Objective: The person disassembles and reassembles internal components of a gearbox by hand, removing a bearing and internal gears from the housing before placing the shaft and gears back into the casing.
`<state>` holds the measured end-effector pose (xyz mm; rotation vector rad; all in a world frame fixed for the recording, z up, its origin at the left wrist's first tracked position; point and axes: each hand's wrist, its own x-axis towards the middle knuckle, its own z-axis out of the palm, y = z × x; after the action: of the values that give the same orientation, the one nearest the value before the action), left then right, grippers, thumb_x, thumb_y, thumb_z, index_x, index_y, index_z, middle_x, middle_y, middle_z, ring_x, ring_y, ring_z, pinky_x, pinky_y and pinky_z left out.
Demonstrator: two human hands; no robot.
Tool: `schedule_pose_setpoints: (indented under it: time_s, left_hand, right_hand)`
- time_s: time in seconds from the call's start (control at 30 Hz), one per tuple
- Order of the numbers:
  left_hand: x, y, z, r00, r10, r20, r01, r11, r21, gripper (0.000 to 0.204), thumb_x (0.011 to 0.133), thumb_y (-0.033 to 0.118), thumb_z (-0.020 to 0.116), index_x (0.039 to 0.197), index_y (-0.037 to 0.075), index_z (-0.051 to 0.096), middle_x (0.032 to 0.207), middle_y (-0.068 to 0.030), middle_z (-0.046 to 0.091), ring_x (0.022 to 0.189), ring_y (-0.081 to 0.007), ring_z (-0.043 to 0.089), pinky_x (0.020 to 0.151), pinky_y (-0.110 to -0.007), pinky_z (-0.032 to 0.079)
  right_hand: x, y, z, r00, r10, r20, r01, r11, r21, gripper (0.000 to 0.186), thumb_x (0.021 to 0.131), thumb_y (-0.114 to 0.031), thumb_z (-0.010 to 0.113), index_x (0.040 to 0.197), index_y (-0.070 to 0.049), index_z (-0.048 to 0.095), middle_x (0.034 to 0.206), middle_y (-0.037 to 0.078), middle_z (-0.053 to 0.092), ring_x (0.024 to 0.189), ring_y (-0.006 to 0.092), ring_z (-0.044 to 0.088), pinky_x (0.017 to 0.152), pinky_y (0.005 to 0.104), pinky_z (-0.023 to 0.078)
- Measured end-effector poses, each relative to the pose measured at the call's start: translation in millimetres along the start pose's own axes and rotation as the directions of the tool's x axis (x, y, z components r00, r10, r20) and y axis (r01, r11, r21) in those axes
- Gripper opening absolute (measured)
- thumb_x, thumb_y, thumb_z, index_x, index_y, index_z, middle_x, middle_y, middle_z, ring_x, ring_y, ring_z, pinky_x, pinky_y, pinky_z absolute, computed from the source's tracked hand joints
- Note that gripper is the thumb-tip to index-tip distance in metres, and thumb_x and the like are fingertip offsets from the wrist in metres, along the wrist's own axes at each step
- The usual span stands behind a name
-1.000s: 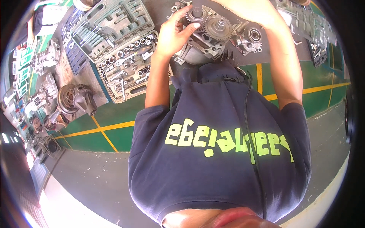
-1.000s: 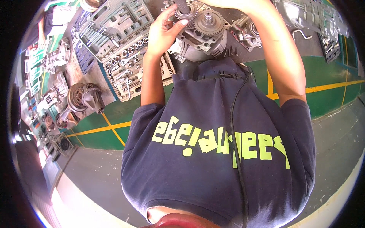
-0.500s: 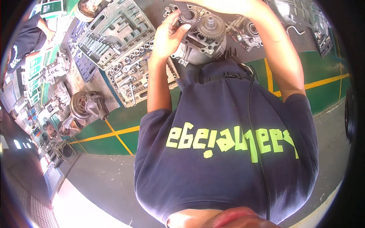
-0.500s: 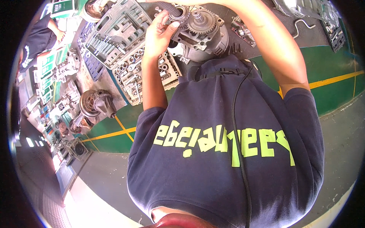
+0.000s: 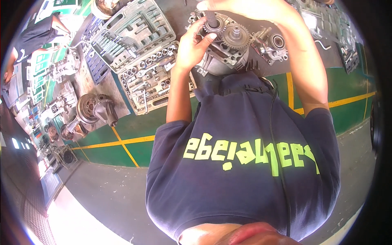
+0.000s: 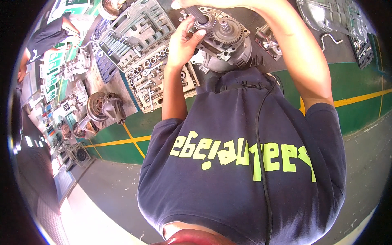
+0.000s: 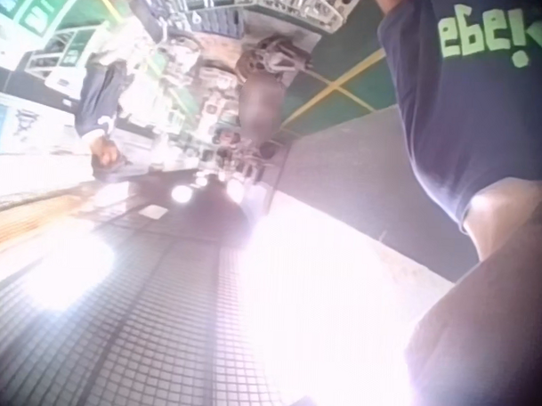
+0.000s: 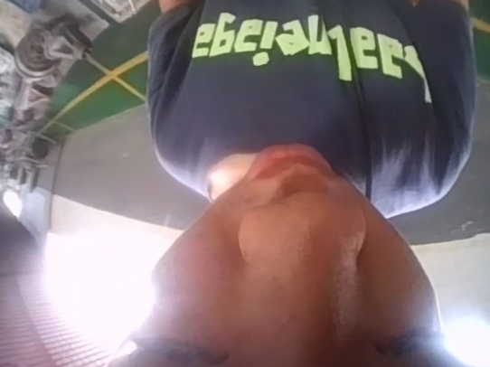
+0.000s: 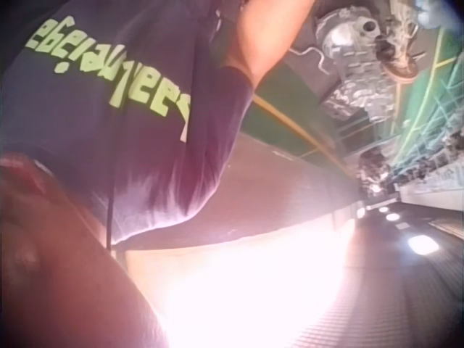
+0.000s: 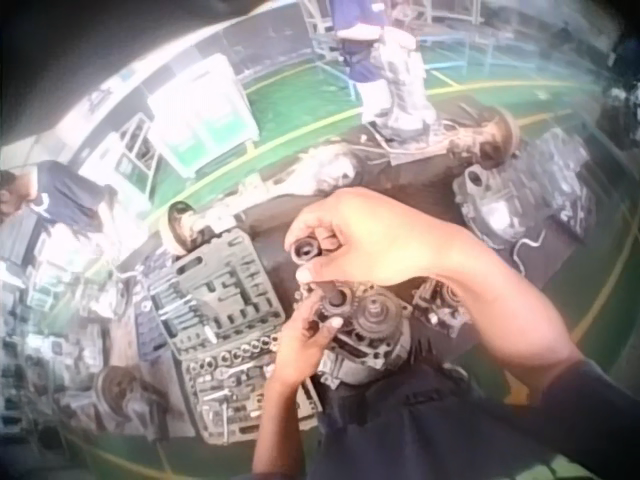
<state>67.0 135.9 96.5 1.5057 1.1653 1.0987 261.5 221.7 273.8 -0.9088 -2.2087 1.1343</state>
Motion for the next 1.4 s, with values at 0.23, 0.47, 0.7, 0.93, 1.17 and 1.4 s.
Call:
schedule_pose_setpoints:
  time_s: [0.23, 0.47, 0.7, 0.93, 1.17, 1.4]
  left_hand:
    - [1, -7, -4, 0.998, -0.069, -0.006, 0.068, 0.993, -0.093, 0.054, 0.088, 0.009, 0.076, 0.138, 0.003, 0.056, 0.117, -0.0101, 0.070, 0.086, -0.0086, 0.062, 0.076, -0.025, 0.051]
    - [-1, 8, -8, 0.987, -0.145, 0.062, 0.144, 0.989, 0.024, 0.062, 0.090, 0.010, 0.074, 0.145, 0.003, 0.047, 0.136, -0.0118, 0.061, 0.076, -0.0033, 0.050, 0.068, -0.020, 0.046]
    - [-2, -2, -3, 0.998, -0.033, -0.055, 0.031, 0.999, -0.038, 0.060, 0.091, 0.009, 0.073, 0.145, 0.003, 0.048, 0.134, -0.0132, 0.062, 0.095, -0.0077, 0.062, 0.072, -0.021, 0.050]
    - [6, 24, 0, 0.943, 0.026, -0.333, -0.031, 0.999, -0.011, 0.048, 0.090, 0.014, 0.075, 0.133, 0.002, 0.057, 0.114, -0.0095, 0.068, 0.058, -0.0022, 0.046, 0.053, -0.019, 0.040]
    - [-24, 61, 6, 0.863, -0.390, -0.321, 0.283, 0.899, -0.333, 0.038, 0.096, 0.017, 0.064, 0.132, 0.004, 0.059, 0.102, -0.0062, 0.067, 0.058, -0.0029, 0.037, 0.052, -0.019, 0.030]
    - [-64, 46, 34, 0.716, -0.688, -0.116, 0.514, 0.633, -0.579, 0.024, 0.100, 0.013, 0.055, 0.120, 0.000, 0.057, 0.092, -0.0034, 0.057, 0.061, -0.0066, 0.039, 0.052, -0.022, 0.032]
  right_hand:
    - [6, 20, 1, 0.992, 0.006, 0.129, -0.023, 0.991, 0.132, 0.028, 0.077, -0.005, 0.080, 0.103, 0.001, 0.070, 0.073, -0.001, 0.063, 0.068, 0.0065, 0.053, 0.063, 0.0269, 0.046]
    - [-16, 80, 47, 0.981, 0.147, 0.127, -0.130, 0.983, -0.132, 0.033, 0.082, -0.015, 0.080, 0.105, -0.003, 0.060, 0.068, -0.001, 0.053, 0.064, 0.0070, 0.047, 0.061, 0.0274, 0.042]
    - [-23, 63, 34, 0.960, 0.235, 0.151, -0.248, 0.966, 0.078, 0.016, 0.088, -0.014, 0.076, 0.088, -0.001, 0.066, 0.077, 0.002, 0.066, 0.074, 0.0051, 0.056, 0.065, 0.0260, 0.047]
    - [-93, 115, 25, 0.868, 0.473, -0.151, -0.293, 0.733, 0.614, 0.041, 0.090, -0.005, 0.055, 0.130, -0.006, 0.065, 0.100, -0.002, 0.058, 0.086, 0.0079, 0.051, 0.082, 0.0225, 0.044]
    - [-225, 198, 59, 0.514, 0.828, -0.225, -0.294, 0.416, 0.860, 0.033, 0.088, 0.001, 0.052, 0.118, 0.003, 0.066, 0.090, 0.004, 0.060, 0.078, 0.0123, 0.055, 0.074, 0.0262, 0.047]
    - [-370, 329, 102, -0.045, 0.882, -0.470, -0.795, 0.253, 0.552, 0.039, 0.088, -0.029, 0.068, 0.119, -0.005, 0.067, 0.096, 0.010, 0.069, 0.087, 0.0279, 0.066, 0.079, 0.0387, 0.053]
